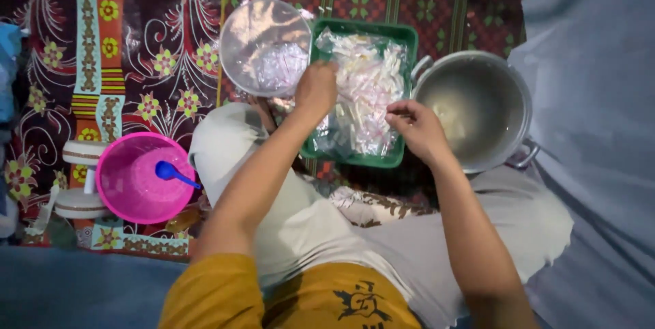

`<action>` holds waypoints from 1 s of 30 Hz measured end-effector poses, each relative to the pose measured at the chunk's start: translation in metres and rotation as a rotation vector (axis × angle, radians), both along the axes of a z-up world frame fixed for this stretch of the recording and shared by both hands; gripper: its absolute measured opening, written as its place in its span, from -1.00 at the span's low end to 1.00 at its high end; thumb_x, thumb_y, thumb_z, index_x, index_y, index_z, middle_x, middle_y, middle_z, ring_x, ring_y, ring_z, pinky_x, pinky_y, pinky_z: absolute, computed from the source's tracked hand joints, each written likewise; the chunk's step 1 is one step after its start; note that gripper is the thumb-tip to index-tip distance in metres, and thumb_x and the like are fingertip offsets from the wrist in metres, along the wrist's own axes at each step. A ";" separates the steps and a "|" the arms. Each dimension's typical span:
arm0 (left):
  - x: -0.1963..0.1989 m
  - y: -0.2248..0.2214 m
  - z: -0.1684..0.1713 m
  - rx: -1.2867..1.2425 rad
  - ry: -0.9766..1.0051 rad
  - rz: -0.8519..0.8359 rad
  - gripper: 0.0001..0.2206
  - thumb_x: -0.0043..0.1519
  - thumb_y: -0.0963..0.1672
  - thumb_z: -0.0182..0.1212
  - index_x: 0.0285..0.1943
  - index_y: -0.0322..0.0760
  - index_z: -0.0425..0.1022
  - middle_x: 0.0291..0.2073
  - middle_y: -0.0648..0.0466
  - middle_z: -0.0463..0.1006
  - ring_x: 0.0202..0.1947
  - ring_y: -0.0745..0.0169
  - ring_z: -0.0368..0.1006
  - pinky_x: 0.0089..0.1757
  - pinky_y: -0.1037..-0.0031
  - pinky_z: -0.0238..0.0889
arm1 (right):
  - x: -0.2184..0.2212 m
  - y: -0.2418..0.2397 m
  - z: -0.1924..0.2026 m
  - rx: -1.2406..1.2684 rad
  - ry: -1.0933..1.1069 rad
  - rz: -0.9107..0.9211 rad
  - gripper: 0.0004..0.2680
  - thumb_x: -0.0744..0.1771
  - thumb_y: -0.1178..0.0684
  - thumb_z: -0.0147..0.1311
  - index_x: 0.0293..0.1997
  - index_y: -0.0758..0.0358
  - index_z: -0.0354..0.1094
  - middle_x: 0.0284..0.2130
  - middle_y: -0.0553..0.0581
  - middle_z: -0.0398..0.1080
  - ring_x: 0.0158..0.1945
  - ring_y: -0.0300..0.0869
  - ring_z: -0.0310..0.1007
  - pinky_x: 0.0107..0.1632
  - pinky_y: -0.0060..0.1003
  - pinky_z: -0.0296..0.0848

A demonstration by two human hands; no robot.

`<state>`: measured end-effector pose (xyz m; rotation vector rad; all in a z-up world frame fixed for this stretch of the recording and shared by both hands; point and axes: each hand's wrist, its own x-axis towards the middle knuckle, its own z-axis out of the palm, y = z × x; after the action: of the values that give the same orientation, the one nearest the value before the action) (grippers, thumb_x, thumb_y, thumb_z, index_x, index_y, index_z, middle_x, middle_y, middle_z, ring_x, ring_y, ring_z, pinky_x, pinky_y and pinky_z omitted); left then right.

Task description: Transferring small pre-packaged food bags from a sorting tray into a larger metal container.

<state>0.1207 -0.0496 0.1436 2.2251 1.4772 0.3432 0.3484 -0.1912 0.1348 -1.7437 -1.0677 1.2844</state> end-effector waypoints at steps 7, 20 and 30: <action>-0.007 -0.044 0.045 -0.054 -0.300 -0.280 -0.87 0.26 -0.20 0.20 -0.08 -0.23 0.63 -0.22 -0.13 0.61 -0.10 -0.26 0.58 -0.10 0.13 0.49 | -0.029 0.003 0.045 0.292 -0.108 -0.022 -0.26 0.16 0.23 0.47 0.46 0.38 0.03 0.34 0.50 0.05 0.31 0.35 0.19 0.20 0.09 0.43; 0.037 -0.016 0.015 -0.366 -0.686 -0.256 -0.90 0.22 -0.10 0.30 -0.19 -0.16 0.63 -0.38 -0.05 0.64 -0.23 -0.10 0.60 -0.12 0.20 0.45 | -0.007 0.011 -0.018 0.123 0.080 -0.293 -0.88 0.36 0.09 0.30 -0.08 0.24 0.49 -0.40 0.08 0.44 -0.45 -0.27 0.41 -0.36 -0.39 0.46; 0.052 -0.018 -0.018 -0.450 -0.824 0.004 -0.91 0.06 -0.02 0.35 -0.44 0.04 0.63 -0.75 0.30 0.59 -0.58 0.34 0.64 -0.35 0.52 0.48 | 0.012 0.016 -0.032 0.457 -0.114 -0.426 -0.70 0.28 0.37 0.37 0.02 0.21 0.38 -0.15 0.17 0.47 -0.17 -0.18 0.56 -0.14 -0.35 0.58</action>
<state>0.1727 -0.0671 0.1257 1.4460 0.9723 0.7356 0.3605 -0.1757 0.1031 -1.5859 -0.8992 0.6271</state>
